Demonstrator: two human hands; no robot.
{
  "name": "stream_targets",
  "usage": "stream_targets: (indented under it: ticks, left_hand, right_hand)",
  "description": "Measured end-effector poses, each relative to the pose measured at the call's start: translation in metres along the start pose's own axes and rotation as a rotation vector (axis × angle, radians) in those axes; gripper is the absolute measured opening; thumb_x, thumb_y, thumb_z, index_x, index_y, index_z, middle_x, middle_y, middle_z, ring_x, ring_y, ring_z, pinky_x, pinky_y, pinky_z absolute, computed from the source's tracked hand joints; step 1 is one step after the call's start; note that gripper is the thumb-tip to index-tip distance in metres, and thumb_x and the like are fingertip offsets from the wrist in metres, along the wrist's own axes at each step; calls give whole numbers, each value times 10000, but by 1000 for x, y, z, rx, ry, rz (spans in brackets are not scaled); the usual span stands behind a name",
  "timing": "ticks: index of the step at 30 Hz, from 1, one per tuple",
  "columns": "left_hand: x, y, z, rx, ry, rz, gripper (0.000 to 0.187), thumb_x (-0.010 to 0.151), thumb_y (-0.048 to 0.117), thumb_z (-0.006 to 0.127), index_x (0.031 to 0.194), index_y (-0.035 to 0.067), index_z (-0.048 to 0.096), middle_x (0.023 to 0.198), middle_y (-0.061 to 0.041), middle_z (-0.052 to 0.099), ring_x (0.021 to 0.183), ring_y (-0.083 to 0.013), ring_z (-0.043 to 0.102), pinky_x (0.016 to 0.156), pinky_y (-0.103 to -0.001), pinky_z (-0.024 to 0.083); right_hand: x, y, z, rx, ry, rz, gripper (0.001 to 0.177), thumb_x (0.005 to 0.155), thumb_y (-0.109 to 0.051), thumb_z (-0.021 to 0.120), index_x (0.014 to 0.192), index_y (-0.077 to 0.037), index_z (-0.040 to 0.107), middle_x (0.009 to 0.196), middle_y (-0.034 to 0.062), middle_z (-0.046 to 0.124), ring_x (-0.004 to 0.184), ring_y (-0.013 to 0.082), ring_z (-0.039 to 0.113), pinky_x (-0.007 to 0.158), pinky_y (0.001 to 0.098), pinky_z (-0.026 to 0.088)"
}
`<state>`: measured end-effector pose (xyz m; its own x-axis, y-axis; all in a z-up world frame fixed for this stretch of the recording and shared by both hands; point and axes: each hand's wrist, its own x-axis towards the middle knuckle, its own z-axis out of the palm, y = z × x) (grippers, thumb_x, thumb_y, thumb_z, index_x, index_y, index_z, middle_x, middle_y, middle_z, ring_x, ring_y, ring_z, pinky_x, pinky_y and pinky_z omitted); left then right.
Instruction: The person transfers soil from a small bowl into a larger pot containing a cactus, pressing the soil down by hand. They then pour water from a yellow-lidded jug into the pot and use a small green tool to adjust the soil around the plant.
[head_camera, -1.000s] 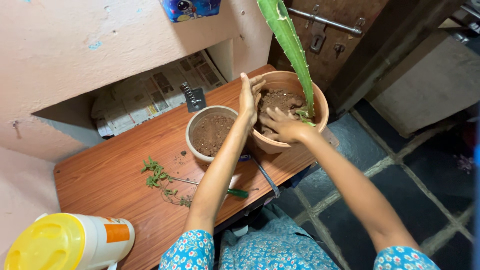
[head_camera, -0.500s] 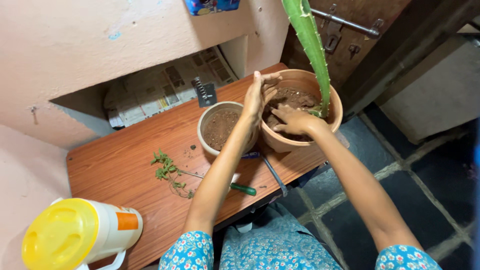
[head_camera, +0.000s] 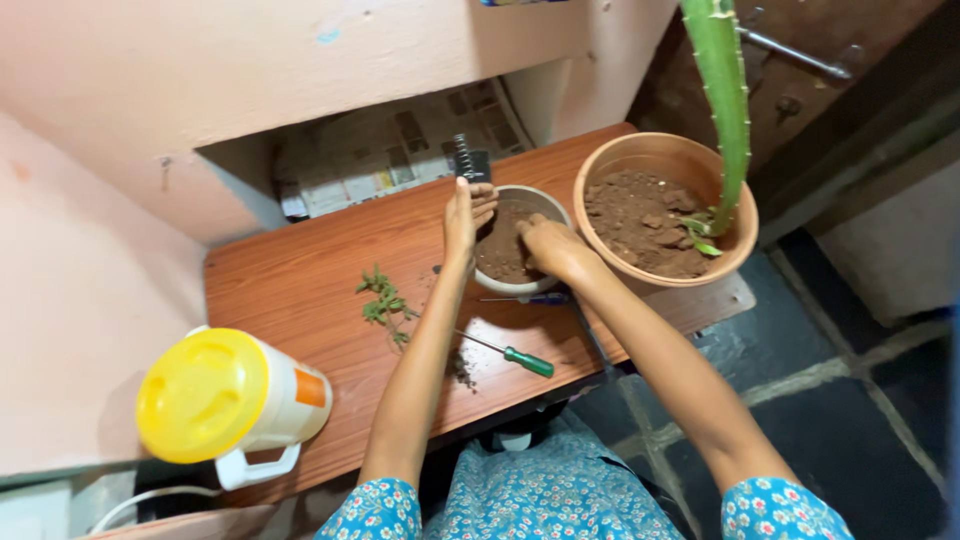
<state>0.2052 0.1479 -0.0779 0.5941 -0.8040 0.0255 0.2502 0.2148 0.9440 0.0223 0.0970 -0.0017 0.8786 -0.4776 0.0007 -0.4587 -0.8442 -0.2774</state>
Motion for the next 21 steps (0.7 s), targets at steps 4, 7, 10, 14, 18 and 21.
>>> stream_targets:
  ticks: [4, 7, 10, 14, 18, 21]
  left_hand:
    - [2, -13, -7, 64, -38, 3, 698, 1039, 600, 329, 1263, 25, 654, 1276, -162, 697, 1222, -275, 644, 1063, -414, 469]
    - [-5, -11, -7, 29, -67, 15, 686, 1053, 590, 339, 1292, 24, 644, 1312, -163, 677, 1274, -288, 618, 1105, -440, 449]
    - [-11, -3, -5, -1, -71, 37, 686, 1065, 584, 321, 1304, 23, 635, 1325, -155, 668, 1294, -278, 602, 1120, -437, 436]
    - [-20, 3, -1, -91, -83, 136, 678, 1085, 571, 325, 1302, 6, 630, 1331, -165, 669, 1304, -279, 599, 1137, -440, 428]
    - [-24, 9, -2, -114, -76, 157, 683, 1088, 568, 315, 1313, 0, 619, 1342, -169, 668, 1314, -280, 595, 1152, -439, 413]
    - [-20, 6, -2, -137, -86, 129, 687, 1089, 564, 300, 1335, -5, 596, 1363, -183, 659, 1343, -280, 576, 1167, -434, 387]
  right_hand:
    - [18, 11, 14, -269, -283, 121, 787, 651, -485, 939, 1165, 61, 701, 1239, 268, 649, 1190, 394, 617, 1029, 429, 507]
    - [27, 17, 10, -199, -505, 162, 790, 612, -598, 852, 1142, -14, 794, 1271, 245, 692, 1272, 377, 585, 1060, 434, 504]
    - [31, 22, 20, -205, -495, 236, 1035, 594, -663, 886, 1243, 109, 653, 1346, 360, 575, 1270, 427, 574, 1081, 415, 484]
    - [33, 23, 54, -75, -273, 260, 1170, 601, -626, 950, 1292, 212, 514, 1367, 410, 479, 1253, 476, 532, 1060, 410, 465]
    - [26, 13, 71, 188, -12, 277, 924, 617, -410, 953, 1280, 114, 580, 1332, 364, 544, 1197, 452, 603, 1035, 419, 498]
    - [27, 9, 63, 334, 112, 179, 713, 684, -335, 909, 1262, 2, 663, 1282, 262, 648, 1184, 385, 644, 1035, 410, 501]
